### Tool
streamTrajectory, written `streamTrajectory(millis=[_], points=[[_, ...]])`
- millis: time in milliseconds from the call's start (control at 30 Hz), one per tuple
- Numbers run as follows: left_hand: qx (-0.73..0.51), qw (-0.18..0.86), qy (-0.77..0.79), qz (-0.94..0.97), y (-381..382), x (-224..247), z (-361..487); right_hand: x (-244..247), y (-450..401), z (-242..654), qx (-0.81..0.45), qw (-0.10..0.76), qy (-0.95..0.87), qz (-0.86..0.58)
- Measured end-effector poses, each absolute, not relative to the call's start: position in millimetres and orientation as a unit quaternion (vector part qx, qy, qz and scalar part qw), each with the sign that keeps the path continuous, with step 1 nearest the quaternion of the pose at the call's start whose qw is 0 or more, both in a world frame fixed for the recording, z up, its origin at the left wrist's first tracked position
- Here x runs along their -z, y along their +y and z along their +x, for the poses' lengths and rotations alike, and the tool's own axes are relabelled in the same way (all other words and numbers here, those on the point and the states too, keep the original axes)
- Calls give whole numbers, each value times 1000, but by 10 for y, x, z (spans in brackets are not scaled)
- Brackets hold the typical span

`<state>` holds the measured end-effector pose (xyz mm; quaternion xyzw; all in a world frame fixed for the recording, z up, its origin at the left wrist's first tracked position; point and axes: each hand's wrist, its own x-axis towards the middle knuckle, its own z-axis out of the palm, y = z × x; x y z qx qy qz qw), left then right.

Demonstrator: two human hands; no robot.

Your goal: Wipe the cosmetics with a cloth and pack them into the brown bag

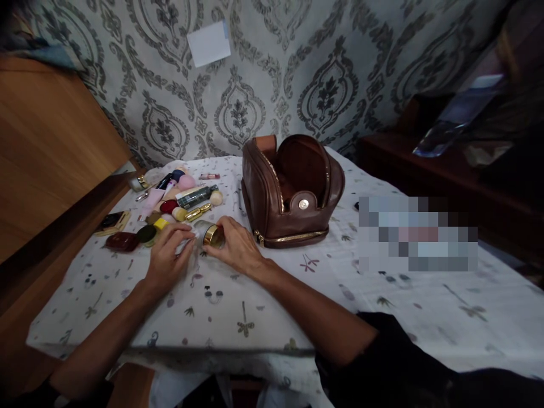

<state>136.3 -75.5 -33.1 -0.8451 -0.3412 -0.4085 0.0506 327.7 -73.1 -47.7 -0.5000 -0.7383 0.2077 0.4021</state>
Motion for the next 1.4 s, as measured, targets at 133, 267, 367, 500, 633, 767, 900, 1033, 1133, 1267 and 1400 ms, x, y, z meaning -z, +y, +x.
streamTrajectory(millis=[133,267,367,500,633,767,900,1033,1133,1267,1400], points=[[390,68,-291,-871,-803,339,1410,446,-766,3261,-255,423,-724,-481],[398,67,-336,-851,-767,319,1401,430,-774,3269,-275,427,-715,-479],[404,46,-377,-832,-715,307,1352,442,-758,3282,-281,424,-716,-478],[405,48,-377,-831,-703,308,1320,468,-739,3284,-260,426,-734,-460],[393,80,-329,-855,-765,323,1362,477,-741,3271,-241,428,-741,-458],[367,86,-298,-877,-814,329,1411,466,-757,3258,-222,426,-742,-468],[390,73,-344,-851,-770,313,1397,459,-764,3252,-199,410,-747,-485],[404,46,-380,-831,-714,310,1353,466,-754,3259,-147,393,-753,-507],[401,49,-378,-833,-715,322,1351,468,-741,3273,-144,397,-751,-508],[389,73,-360,-845,-762,335,1383,470,-733,3288,-175,402,-752,-492],[376,80,-332,-861,-816,346,1422,487,-732,3282,-175,409,-756,-480]])
